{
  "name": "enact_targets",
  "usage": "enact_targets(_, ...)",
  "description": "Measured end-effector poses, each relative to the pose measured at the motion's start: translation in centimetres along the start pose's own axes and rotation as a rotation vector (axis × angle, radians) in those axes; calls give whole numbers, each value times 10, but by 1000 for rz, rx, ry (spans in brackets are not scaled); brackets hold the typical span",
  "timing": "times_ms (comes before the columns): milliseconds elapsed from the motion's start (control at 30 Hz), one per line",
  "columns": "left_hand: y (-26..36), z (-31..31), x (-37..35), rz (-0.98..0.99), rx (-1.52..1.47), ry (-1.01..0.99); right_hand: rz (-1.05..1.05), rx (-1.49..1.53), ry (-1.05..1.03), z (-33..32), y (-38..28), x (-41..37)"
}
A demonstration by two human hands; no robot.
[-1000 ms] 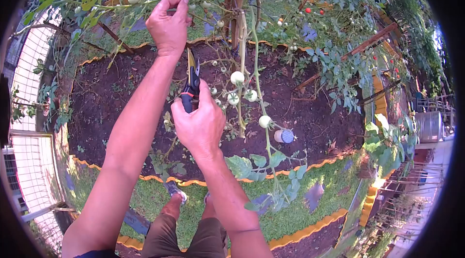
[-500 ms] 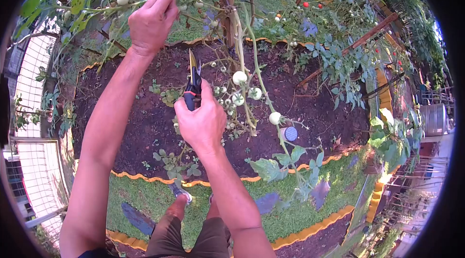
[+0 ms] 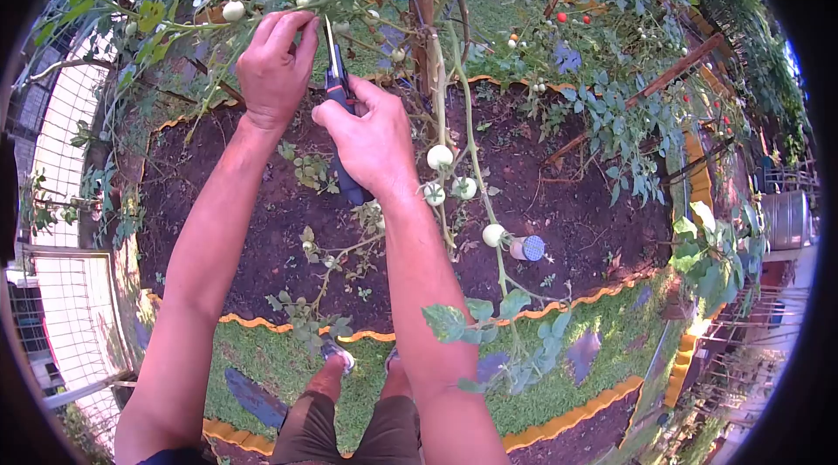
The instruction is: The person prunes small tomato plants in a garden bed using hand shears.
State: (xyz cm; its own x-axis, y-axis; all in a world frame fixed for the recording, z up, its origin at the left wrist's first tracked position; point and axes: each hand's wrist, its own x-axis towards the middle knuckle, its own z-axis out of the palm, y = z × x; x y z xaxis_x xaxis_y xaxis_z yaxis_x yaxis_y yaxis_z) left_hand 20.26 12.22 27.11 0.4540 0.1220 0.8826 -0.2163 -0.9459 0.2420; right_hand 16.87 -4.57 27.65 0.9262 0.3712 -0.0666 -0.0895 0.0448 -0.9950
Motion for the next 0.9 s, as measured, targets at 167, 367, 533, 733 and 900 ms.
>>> enact_targets(167, 3, -2, 1, -83, -94, -42, 16, -40, 14, 2, -1, 12)
enact_targets(367, 3, -2, -1, -77, -110, -45, 12, -1, -11, 3, -2, 15)
enact_targets(533, 2, -3, 0, -69, -137, -34, -4, -24, -8, 3, 3, 18)
enact_targets(733, 5, -8, -2, -145, -138, -75, -29, -52, 21, 5, 0, 16)
enact_targets(900, 8, -18, -14, -121, -206, -61, 34, 30, 55, 6, 13, 7)
